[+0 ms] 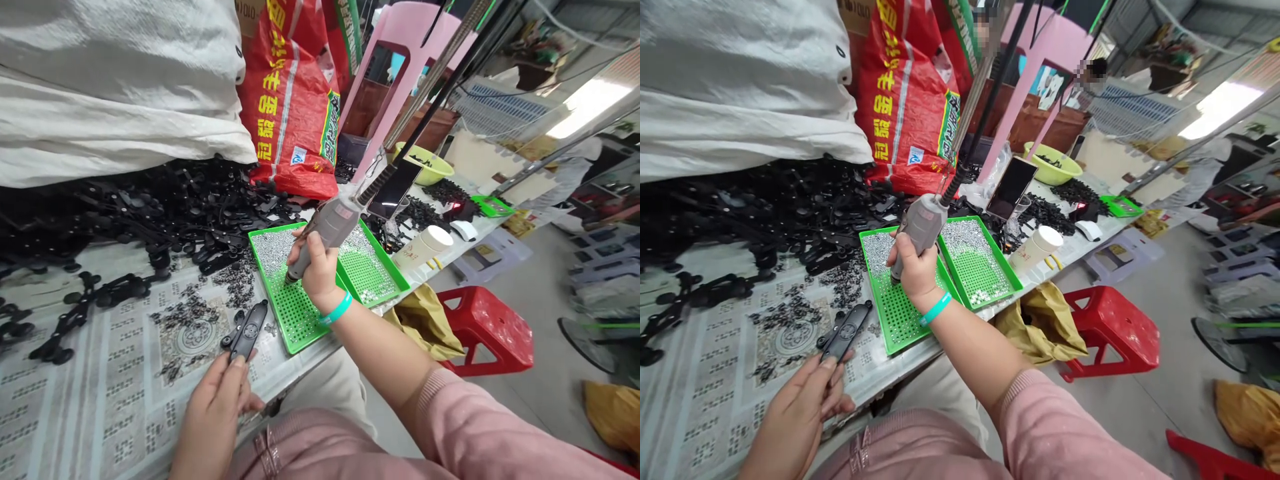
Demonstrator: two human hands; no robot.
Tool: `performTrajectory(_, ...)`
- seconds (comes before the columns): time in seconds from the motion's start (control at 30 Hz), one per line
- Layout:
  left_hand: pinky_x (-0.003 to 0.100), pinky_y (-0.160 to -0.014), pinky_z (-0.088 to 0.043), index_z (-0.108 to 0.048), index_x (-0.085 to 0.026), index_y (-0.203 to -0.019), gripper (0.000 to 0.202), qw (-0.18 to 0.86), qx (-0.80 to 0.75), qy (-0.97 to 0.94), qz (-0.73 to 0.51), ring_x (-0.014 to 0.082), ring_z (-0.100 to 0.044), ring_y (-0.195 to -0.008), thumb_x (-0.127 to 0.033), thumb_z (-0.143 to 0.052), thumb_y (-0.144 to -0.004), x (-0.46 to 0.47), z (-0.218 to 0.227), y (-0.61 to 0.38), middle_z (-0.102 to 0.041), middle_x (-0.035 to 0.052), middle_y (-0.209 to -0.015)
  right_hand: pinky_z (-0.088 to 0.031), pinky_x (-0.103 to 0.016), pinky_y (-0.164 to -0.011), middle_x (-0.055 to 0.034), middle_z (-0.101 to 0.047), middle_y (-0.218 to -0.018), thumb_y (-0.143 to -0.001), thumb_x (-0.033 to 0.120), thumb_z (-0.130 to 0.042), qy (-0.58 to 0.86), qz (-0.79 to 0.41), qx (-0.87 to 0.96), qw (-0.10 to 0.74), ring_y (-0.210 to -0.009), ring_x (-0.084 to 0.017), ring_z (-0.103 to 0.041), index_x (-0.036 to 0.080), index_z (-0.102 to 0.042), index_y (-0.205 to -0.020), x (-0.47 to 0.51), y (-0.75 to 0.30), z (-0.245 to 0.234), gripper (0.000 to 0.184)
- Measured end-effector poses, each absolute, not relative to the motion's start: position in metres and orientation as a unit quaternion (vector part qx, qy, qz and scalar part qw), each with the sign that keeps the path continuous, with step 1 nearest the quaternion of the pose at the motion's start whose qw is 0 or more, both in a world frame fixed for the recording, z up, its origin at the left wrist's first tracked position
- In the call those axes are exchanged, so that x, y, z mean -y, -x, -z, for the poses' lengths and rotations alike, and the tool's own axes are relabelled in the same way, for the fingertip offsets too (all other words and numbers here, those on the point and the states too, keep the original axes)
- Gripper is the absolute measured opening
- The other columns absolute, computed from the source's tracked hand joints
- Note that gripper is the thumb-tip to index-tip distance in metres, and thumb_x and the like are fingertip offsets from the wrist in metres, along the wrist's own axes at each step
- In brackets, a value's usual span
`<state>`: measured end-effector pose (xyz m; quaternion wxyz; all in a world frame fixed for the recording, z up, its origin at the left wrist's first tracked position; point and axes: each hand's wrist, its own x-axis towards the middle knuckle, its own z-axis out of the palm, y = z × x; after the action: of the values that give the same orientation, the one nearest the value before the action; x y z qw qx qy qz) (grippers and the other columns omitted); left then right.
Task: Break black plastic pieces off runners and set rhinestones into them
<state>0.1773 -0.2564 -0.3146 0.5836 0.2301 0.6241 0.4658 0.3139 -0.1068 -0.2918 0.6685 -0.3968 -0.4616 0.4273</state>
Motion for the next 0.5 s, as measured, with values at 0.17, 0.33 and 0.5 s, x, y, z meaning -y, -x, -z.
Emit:
performTrajectory(0.17, 0.028, -0.049, -0.048, -0.058, -0.019, -0.074, 0.034, 0.616, -0.618, -0.206, -0.443, 0.0118, -0.040, -0.042, -0.052, -0.065, -0.066, 0.2571, 0.3161, -0.1773, -0.035, -0.0078, -0.044, -0.039, -0.023, -0.041, 0.0050, -0.052, -0.048, -0.078, 0.059, -0.051, 0.393, -0.438, 0.451, 0.671, -0.039, -0.009, -0.049, 0.017, -0.058, -0.082, 0.1027, -0.3135, 0.2965, 0.043)
performTrajectory(0.33, 0.028, -0.054, -0.048, -0.051, -0.021, -0.067, 0.032, 0.624, -0.618, -0.213, -0.427, 0.0129, -0.046, -0.046, -0.050, -0.064, -0.068, 0.2587, 0.3150, -0.1771, -0.036, -0.0074, -0.046, -0.039, -0.023, -0.041, 0.0049, -0.052, -0.048, -0.078, 0.057, -0.053, 0.374, -0.441, 0.457, 0.676, -0.040, -0.009, -0.049, 0.017, -0.058, -0.083, 0.1036, -0.3133, 0.2981, 0.041)
performTrajectory(0.5, 0.028, -0.053, -0.048, -0.049, -0.022, -0.066, 0.029, 0.609, -0.624, -0.233, -0.430, 0.0132, -0.047, -0.046, -0.047, -0.064, -0.068, 0.2588, 0.3130, -0.1777, -0.037, -0.0074, -0.047, -0.039, -0.023, -0.041, 0.0050, -0.051, -0.049, -0.078, 0.056, -0.053, 0.365, -0.443, 0.458, 0.679, -0.040, -0.008, -0.049, 0.017, -0.058, -0.084, 0.1054, -0.3128, 0.2982, 0.039)
